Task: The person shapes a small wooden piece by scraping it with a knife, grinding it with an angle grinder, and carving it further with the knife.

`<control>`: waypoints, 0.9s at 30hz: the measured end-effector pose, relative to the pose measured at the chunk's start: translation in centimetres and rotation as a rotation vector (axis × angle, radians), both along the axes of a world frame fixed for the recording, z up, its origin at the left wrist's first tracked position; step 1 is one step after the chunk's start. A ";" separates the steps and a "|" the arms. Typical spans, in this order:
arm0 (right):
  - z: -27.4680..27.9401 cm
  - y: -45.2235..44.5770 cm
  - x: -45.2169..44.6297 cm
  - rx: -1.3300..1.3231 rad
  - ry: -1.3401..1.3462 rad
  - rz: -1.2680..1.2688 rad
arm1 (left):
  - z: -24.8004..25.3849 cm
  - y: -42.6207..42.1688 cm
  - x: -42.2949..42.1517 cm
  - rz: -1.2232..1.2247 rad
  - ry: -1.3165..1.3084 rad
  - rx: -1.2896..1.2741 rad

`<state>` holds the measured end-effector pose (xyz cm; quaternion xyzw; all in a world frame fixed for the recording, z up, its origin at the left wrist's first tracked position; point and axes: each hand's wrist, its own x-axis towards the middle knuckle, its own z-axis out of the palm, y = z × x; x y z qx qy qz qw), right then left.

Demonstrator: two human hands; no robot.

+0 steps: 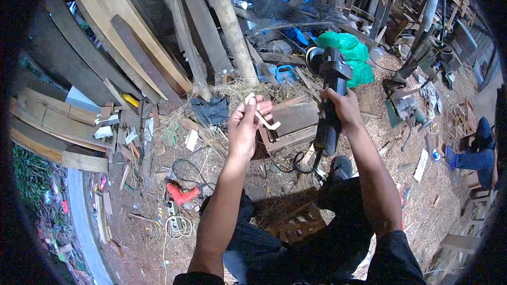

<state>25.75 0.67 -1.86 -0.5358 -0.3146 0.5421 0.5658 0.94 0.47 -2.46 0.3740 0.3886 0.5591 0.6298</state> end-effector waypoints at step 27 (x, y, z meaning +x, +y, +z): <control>-11.9 -3.1 3.1 -0.141 -0.854 0.396 | -14.1 7.1 4.2 -0.169 1.334 0.381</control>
